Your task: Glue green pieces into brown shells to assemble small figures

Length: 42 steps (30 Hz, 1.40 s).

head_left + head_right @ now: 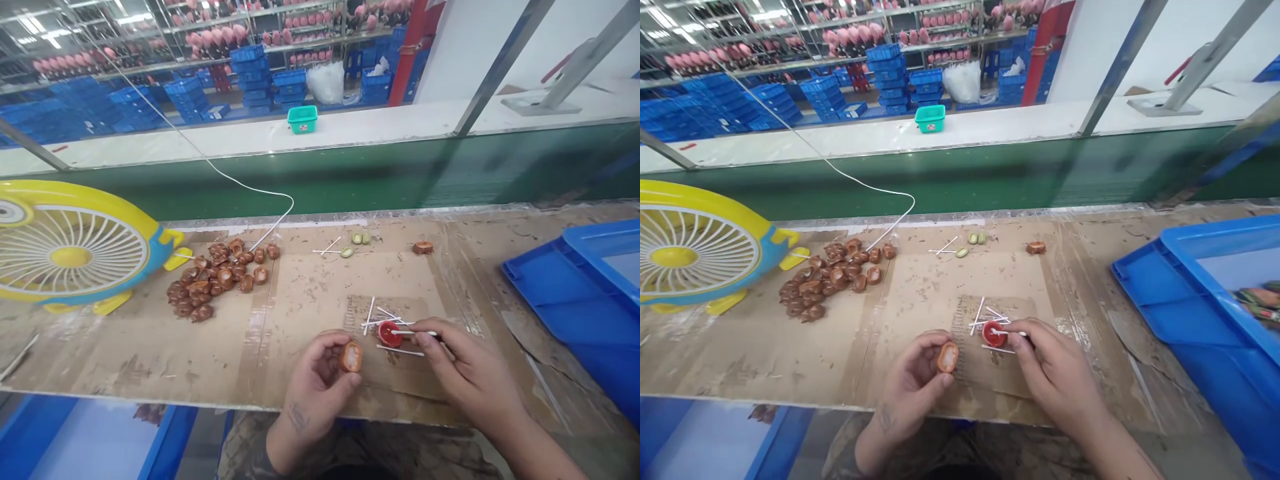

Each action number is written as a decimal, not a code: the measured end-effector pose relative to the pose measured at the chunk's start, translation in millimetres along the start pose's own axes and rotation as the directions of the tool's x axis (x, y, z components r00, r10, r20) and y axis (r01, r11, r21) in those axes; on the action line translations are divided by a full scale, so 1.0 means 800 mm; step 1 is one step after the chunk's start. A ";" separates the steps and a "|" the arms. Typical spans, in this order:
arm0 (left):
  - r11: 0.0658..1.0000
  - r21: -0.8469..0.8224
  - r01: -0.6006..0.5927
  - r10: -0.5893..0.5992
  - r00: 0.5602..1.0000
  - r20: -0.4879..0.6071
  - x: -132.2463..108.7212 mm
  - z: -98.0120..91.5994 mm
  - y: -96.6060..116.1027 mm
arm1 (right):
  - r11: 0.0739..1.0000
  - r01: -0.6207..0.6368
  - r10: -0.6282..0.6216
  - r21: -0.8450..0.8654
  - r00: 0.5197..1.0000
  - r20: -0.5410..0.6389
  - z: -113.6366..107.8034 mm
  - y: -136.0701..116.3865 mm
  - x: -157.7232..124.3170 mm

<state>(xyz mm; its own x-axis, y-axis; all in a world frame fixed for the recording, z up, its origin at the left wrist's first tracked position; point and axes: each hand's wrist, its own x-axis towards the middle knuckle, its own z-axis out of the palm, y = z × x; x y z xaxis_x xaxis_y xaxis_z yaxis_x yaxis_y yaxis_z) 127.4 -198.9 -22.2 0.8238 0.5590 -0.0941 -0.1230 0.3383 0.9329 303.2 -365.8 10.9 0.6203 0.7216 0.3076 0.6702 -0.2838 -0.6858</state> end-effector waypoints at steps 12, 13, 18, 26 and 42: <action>0.993 0.078 -0.093 0.089 0.995 0.053 0.005 0.000 -0.020 | 0.981 -0.142 0.158 0.136 0.981 -0.113 0.003 -0.009 -0.015; 0.991 0.079 -0.105 0.100 0.993 0.064 0.004 -0.001 -0.021 | 0.967 -0.153 0.176 0.203 0.979 -0.102 0.006 -0.014 -0.017; 0.981 0.106 -0.159 0.149 0.984 0.102 0.004 -0.002 -0.023 | 0.924 -0.113 0.104 0.365 0.994 0.045 0.021 -0.036 -0.021; 0.969 0.159 -0.190 0.172 0.977 0.122 0.004 -0.001 -0.019 | 0.935 -0.114 0.060 0.337 0.984 0.167 0.033 -0.037 -0.018; 0.993 -0.010 -0.121 0.122 0.991 0.064 0.005 0.000 -0.025 | 0.994 -0.104 0.103 -0.030 0.994 -0.031 0.020 0.005 0.002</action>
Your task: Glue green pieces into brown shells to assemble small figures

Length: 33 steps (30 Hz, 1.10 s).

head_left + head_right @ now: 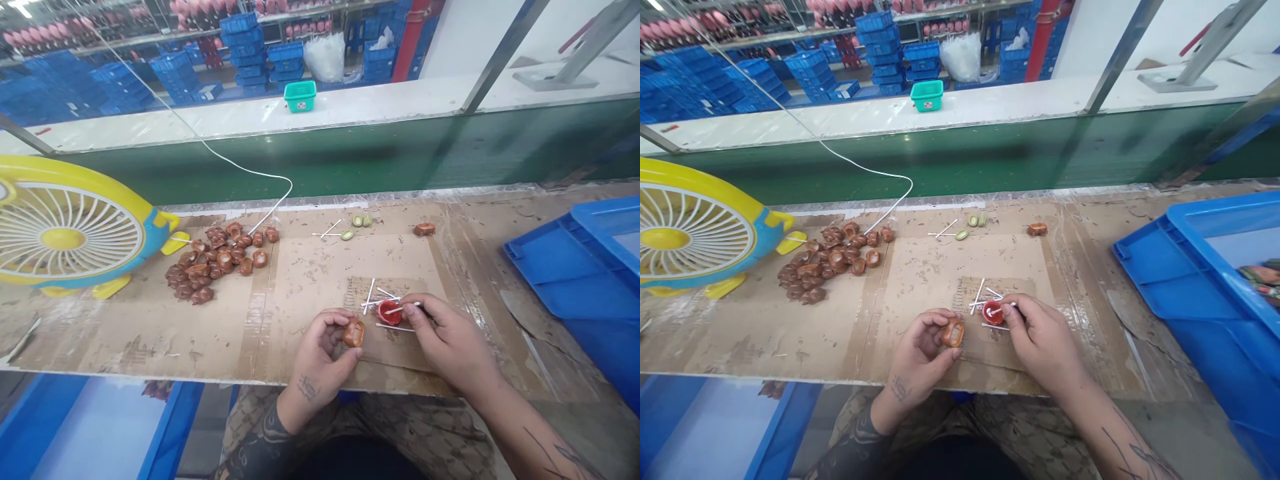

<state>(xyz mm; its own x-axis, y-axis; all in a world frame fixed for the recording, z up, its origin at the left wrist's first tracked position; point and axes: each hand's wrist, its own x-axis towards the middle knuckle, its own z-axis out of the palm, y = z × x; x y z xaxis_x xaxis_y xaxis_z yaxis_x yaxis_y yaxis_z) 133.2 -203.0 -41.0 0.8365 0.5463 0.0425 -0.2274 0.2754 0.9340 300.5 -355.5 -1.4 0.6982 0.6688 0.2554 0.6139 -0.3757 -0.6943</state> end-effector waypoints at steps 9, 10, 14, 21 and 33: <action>1.000 -0.012 -0.004 0.004 1.000 0.025 0.001 -0.004 0.001 | 1.000 0.006 -0.004 0.024 0.996 -0.092 -0.004 -0.001 -0.008; 1.000 -0.011 -0.005 0.005 1.000 0.030 0.001 -0.004 0.002 | 1.000 0.015 -0.013 0.024 0.996 -0.093 -0.005 -0.001 -0.009; 1.000 0.006 -0.016 0.016 0.999 0.039 0.002 -0.004 0.005 | 0.999 0.012 -0.009 0.043 0.996 -0.084 -0.009 -0.005 -0.013; 0.999 0.047 -0.015 0.013 0.999 0.047 0.003 -0.003 0.011 | 0.925 -0.021 0.002 0.379 0.999 0.050 0.004 -0.033 -0.023; 0.983 0.179 0.037 -0.041 0.999 0.020 0.006 0.000 0.024 | 0.936 0.174 -0.210 0.306 0.974 0.089 0.011 -0.036 -0.014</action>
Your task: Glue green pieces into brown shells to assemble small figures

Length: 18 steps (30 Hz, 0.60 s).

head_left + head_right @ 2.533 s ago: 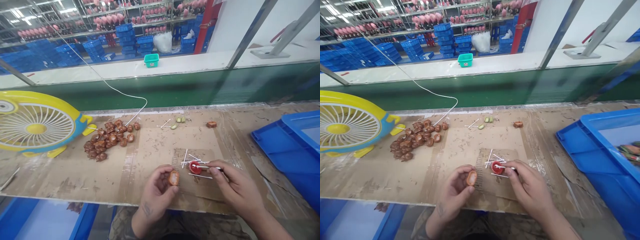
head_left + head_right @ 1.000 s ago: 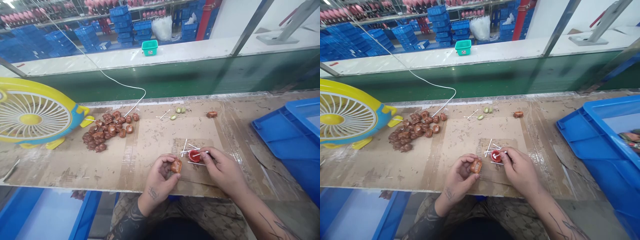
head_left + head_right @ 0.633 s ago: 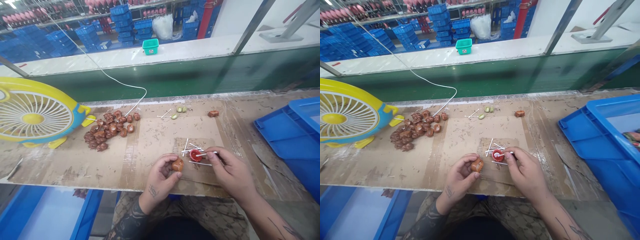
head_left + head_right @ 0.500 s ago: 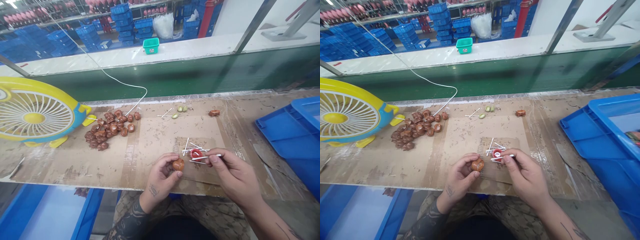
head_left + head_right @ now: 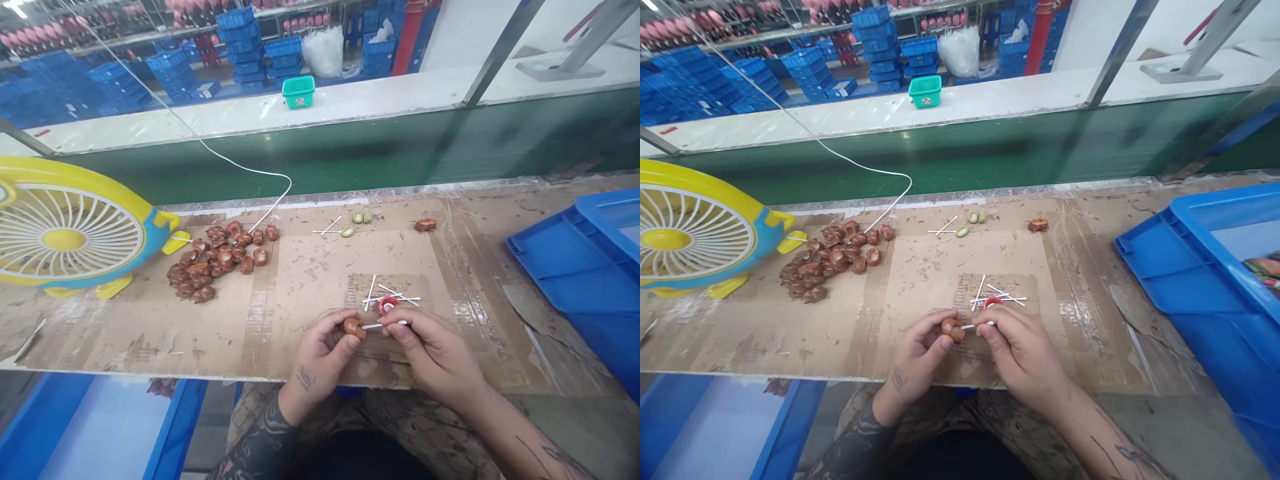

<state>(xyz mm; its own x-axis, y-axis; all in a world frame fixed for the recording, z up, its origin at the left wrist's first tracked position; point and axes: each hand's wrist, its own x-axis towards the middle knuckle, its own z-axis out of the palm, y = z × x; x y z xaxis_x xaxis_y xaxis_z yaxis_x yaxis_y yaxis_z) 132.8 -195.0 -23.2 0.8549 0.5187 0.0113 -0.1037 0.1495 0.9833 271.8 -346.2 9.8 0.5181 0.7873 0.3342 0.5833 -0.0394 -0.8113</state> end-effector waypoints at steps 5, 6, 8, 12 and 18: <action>0.987 -0.149 0.068 -0.081 0.993 -0.084 -0.004 0.000 -0.015 | 0.994 -0.111 0.111 0.002 0.984 -0.141 -0.018 0.011 -0.009; 0.988 -0.138 0.068 -0.082 0.992 -0.095 -0.004 -0.001 -0.018 | 0.987 -0.156 0.146 -0.044 0.975 -0.169 -0.022 0.015 -0.010; 0.995 -0.084 0.056 -0.065 0.993 -0.102 -0.004 -0.002 -0.020 | 0.962 -0.225 0.197 -0.155 0.964 -0.176 -0.028 0.023 -0.008; 0.999 -0.040 -0.009 0.008 1.000 -0.026 -0.002 -0.001 -0.016 | 0.941 -0.218 0.192 -0.257 0.974 -0.123 -0.028 0.033 -0.001; 0.991 -0.104 0.082 -0.082 0.997 0.002 -0.004 0.004 -0.013 | 0.946 -0.175 0.147 -0.273 0.982 -0.120 -0.024 0.032 -0.002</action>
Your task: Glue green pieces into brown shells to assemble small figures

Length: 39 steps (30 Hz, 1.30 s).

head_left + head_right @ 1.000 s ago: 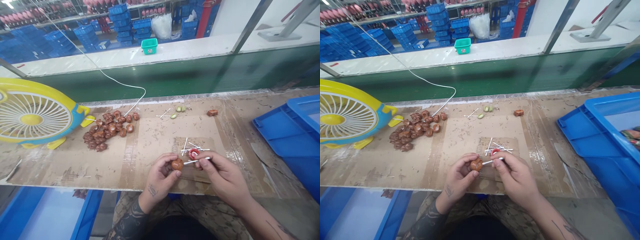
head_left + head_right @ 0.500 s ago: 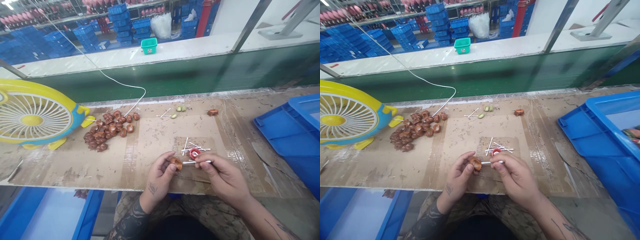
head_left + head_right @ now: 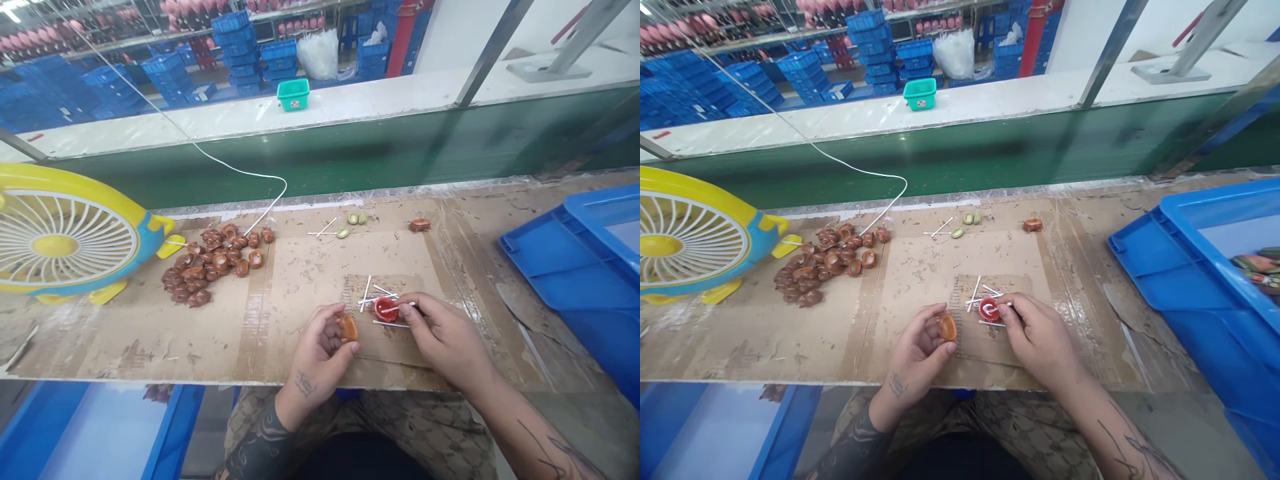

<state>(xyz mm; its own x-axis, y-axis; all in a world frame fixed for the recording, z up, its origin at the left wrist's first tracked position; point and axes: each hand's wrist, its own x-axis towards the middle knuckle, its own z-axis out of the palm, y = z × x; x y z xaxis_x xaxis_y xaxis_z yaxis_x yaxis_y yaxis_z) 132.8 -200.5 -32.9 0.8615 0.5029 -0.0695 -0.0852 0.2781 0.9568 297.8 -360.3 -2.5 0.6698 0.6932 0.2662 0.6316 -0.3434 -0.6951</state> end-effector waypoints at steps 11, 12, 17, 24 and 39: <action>0.999 -0.027 -0.039 0.039 0.999 0.007 0.002 0.000 0.002 | 0.996 -0.019 0.027 0.085 0.994 -0.102 -0.013 -0.008 -0.011; 0.999 -0.028 -0.036 0.037 0.999 0.016 0.002 0.000 0.003 | 0.989 -0.040 0.057 0.141 0.992 -0.117 -0.011 -0.012 -0.012; 0.999 -0.040 -0.021 0.022 0.999 0.032 0.002 0.000 0.003 | 0.917 -0.062 0.055 0.395 0.998 0.028 0.001 -0.034 -0.017; 0.998 -0.068 -0.003 0.007 0.998 0.064 0.001 0.000 0.003 | 0.894 -0.130 0.058 0.429 0.983 0.177 0.017 -0.030 -0.016; 1.000 0.005 -0.007 0.007 1.000 -0.021 0.002 -0.001 0.011 | 0.992 -0.103 0.107 0.077 0.993 -0.058 -0.001 -0.004 -0.003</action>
<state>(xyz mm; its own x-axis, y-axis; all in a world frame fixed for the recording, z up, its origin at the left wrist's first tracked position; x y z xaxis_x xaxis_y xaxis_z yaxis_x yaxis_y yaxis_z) 132.6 -196.6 -25.3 0.8504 0.5216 -0.0684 -0.0890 0.2708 0.9585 294.7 -361.2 -0.2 0.7552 0.6144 0.2286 0.5275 -0.3625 -0.7683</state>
